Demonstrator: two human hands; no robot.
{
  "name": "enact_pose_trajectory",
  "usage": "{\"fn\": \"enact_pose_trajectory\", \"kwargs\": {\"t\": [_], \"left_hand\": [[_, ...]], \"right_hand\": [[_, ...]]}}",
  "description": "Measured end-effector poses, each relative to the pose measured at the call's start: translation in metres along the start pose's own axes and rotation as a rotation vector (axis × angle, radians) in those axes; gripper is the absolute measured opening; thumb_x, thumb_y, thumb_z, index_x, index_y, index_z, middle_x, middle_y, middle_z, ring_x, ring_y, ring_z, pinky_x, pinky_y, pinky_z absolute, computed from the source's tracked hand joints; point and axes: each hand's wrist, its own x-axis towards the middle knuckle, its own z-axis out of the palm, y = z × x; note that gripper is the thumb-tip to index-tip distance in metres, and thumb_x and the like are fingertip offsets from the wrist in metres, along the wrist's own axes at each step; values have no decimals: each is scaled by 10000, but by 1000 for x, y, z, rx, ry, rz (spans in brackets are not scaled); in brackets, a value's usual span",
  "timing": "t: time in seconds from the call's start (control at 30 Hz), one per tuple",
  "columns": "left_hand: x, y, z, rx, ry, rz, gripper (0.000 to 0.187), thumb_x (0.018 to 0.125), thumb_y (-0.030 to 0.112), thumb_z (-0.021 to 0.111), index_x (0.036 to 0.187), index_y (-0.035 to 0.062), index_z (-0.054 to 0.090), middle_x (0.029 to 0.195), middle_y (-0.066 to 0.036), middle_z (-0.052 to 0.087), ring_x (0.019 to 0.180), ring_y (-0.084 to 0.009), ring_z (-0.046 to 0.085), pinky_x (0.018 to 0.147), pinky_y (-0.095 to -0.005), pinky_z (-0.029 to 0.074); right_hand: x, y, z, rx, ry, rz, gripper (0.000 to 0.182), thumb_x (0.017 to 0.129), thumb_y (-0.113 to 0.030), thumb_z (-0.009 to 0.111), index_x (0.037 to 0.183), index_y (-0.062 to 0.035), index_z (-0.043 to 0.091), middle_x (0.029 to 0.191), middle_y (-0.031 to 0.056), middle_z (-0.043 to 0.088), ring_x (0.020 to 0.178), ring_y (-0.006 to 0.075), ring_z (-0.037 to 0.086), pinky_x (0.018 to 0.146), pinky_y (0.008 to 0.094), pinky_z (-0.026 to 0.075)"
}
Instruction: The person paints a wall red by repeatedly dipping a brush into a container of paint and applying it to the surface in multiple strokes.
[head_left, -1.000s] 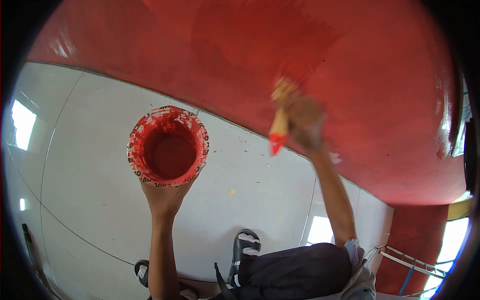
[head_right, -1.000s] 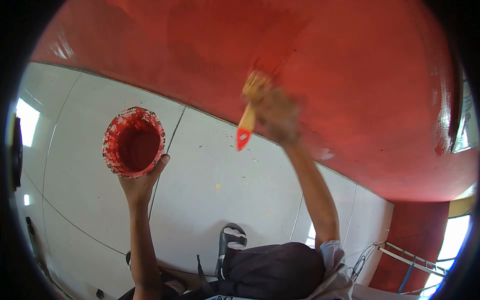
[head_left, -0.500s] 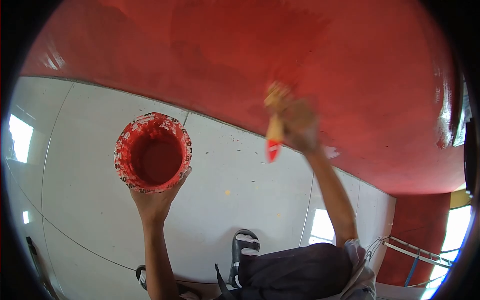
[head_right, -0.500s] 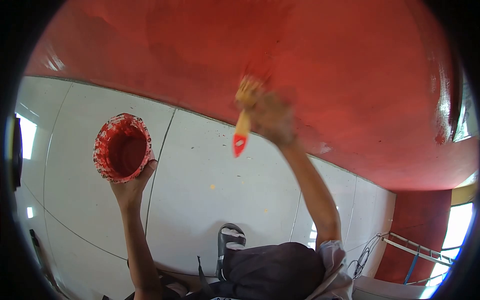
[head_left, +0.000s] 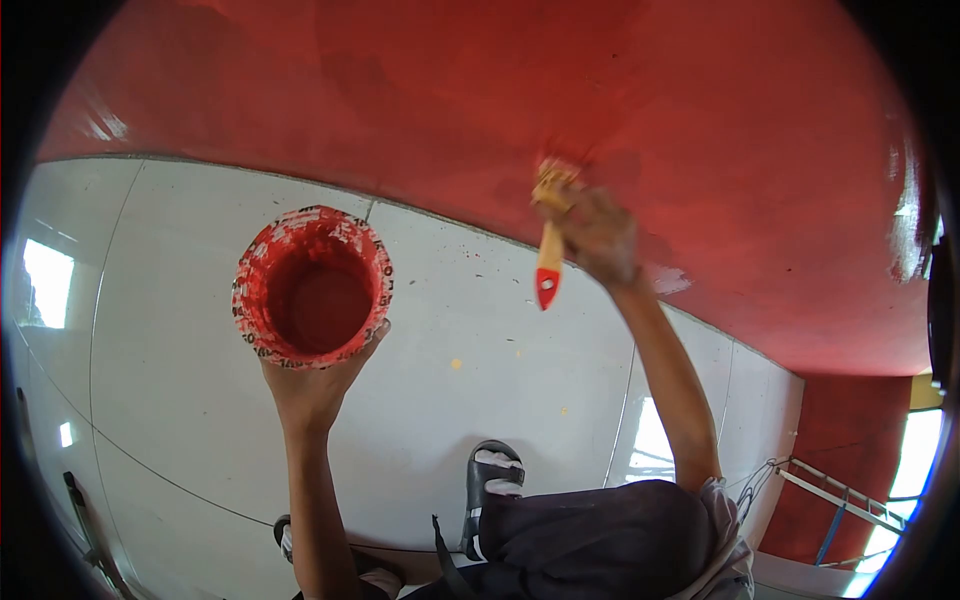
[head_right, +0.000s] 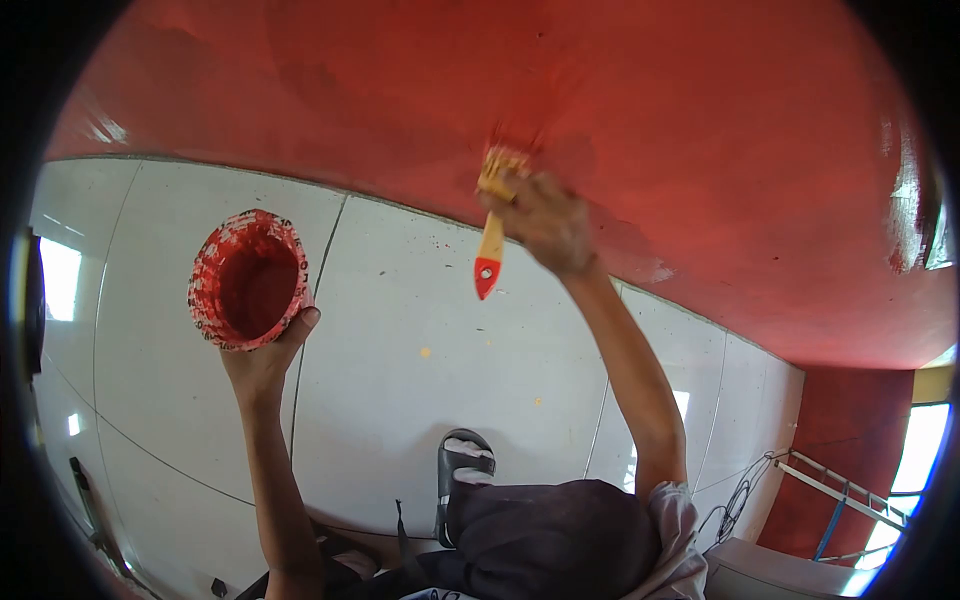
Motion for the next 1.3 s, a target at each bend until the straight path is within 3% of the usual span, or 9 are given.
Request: {"fn": "enact_pose_trajectory", "kwargs": {"t": [0.07, 0.23, 0.3, 0.53, 0.73, 0.87, 1.07, 1.2, 1.3], "left_hand": [[-4, 0, 1, 18, -27, -5, 598, 584, 52, 827, 1125, 58, 573, 1073, -48, 629, 992, -184, 598, 877, -328, 494], [-9, 6, -1, 42, -27, 10, 618, 582, 56, 830, 1141, 64, 566, 1094, -50, 621, 1010, -187, 592, 879, -331, 499], [-9, 6, 0, 44, -39, -13, 621, 579, 55, 832, 1141, 65, 567, 1093, -48, 621, 1010, -188, 592, 879, -331, 500], [-15, 11, 2, 82, -44, -3, 600, 584, 62, 831, 1124, 52, 571, 1077, -52, 626, 982, -188, 600, 860, -329, 504], [-18, 11, -2, 1, -15, 4, 562, 589, 87, 838, 1091, 52, 587, 1020, -43, 641, 941, -180, 610, 839, -318, 505], [-13, 7, -8, 32, -20, -26, 556, 599, 97, 839, 1092, 53, 585, 1022, -44, 640, 938, -179, 611, 839, -315, 505], [-11, 4, -21, 35, 6, -22, 572, 599, 130, 855, 1098, 55, 584, 1017, -47, 643, 931, -178, 613, 839, -321, 507], [-8, -5, -28, 35, 13, -45, 603, 591, 150, 866, 1110, 52, 575, 1022, -51, 640, 934, -181, 612, 840, -329, 508], [-6, -8, -30, 46, 20, -63, 623, 587, 163, 869, 1120, 51, 568, 1027, -51, 638, 938, -186, 611, 842, -333, 508]], "right_hand": [[-18, -17, 7, 99, -238, 36, 357, 652, -54, 726, 993, -154, 690, 915, -26, 648, 711, 153, 560, 492, 255, 472], [15, 41, -39, 50, 455, 79, 347, 657, -30, 715, 989, -127, 688, 886, -9, 653, 714, 154, 546, 564, 250, 448], [27, 38, -58, -141, 521, 88, 358, 639, -46, 733, 988, -112, 691, 876, 3, 653, 689, 156, 534, 585, 251, 440], [-57, -15, 35, 134, -123, 123, 330, 677, -44, 721, 960, -214, 702, 865, -59, 609, 682, 138, 525, 480, 255, 465], [12, 12, -14, 82, 421, 181, 355, 663, -47, 730, 988, -189, 710, 913, -35, 632, 701, 147, 511, 549, 265, 441], [21, -1, 3, -44, 310, 86, 357, 652, -79, 725, 987, -203, 708, 904, -48, 629, 694, 125, 491, 529, 251, 424], [-15, -41, 71, 288, -115, 105, 289, 712, -49, 702, 971, -177, 689, 852, -58, 611, 693, 133, 522, 503, 243, 448], [35, 1, 41, 183, 367, 140, 307, 684, -36, 710, 962, -166, 694, 880, -28, 623, 680, 150, 525, 515, 270, 438], [44, -5, 22, 22, 401, 150, 301, 667, -38, 715, 945, -151, 696, 885, -17, 623, 675, 155, 525, 524, 278, 438]]}}
